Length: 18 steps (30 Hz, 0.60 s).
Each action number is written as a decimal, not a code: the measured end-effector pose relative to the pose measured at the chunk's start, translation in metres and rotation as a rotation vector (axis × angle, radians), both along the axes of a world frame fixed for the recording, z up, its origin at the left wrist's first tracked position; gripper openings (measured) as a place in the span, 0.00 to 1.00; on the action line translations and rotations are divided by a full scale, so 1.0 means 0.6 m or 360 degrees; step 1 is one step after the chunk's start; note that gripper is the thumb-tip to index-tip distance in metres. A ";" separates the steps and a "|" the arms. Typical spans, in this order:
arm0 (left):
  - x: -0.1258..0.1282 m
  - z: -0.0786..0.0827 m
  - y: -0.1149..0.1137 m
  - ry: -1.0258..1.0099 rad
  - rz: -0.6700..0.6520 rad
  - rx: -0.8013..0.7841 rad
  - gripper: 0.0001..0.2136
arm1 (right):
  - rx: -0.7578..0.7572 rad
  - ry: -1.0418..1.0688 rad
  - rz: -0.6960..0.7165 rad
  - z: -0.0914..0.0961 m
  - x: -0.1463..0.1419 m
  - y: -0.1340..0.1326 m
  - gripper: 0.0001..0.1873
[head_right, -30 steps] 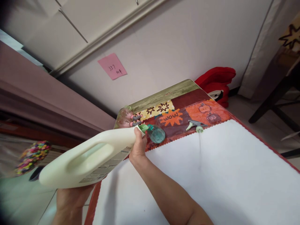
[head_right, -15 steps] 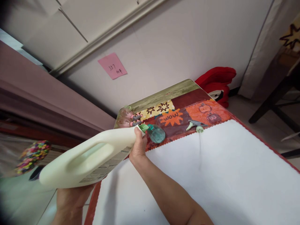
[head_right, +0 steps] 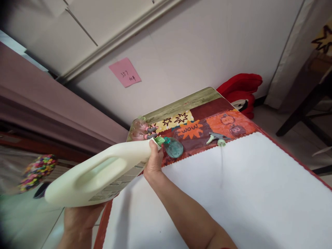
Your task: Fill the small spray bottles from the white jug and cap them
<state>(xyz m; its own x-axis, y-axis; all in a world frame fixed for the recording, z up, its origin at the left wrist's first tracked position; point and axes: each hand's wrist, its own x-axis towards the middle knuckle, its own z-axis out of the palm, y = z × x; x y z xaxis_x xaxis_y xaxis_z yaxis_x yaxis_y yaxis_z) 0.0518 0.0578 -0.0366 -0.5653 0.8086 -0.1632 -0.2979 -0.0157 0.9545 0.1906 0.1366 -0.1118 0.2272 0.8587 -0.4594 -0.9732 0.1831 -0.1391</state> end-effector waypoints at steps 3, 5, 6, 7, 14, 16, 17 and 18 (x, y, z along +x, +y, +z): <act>-0.004 0.000 0.002 0.0153 -0.0029 -0.0054 0.17 | 0.0023 0.0002 -0.0001 0.001 0.001 -0.001 0.24; -0.004 0.001 0.003 0.0191 -0.0025 -0.0083 0.17 | 0.0011 0.0003 -0.0001 0.001 0.001 -0.001 0.23; -0.002 0.001 0.003 0.0202 -0.0020 -0.0096 0.17 | 0.0003 0.0004 0.0001 0.000 0.001 0.000 0.23; 0.001 0.003 0.003 0.0206 -0.0014 -0.0106 0.17 | -0.0002 0.0004 0.0004 0.000 0.001 0.000 0.23; 0.021 0.013 -0.001 0.0162 0.0005 -0.0046 0.18 | 0.0001 -0.0003 0.0013 -0.001 0.001 0.001 0.24; 0.019 0.012 -0.001 0.0184 -0.0021 -0.0040 0.18 | -0.0010 0.0000 0.0011 0.000 0.001 0.001 0.23; 0.017 0.011 -0.001 0.0194 -0.0035 -0.0044 0.18 | -0.0011 0.0003 0.0011 0.000 0.001 0.000 0.23; 0.015 0.010 -0.002 0.0195 -0.0041 -0.0053 0.18 | -0.0014 0.0009 0.0012 0.001 0.001 0.000 0.22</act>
<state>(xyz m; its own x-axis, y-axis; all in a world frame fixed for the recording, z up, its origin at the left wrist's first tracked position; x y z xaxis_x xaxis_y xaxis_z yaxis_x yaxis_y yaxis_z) 0.0606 0.0569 -0.0308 -0.5618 0.8184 -0.1209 -0.1787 0.0227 0.9836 0.1913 0.1368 -0.1115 0.2181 0.8564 -0.4680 -0.9753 0.1743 -0.1354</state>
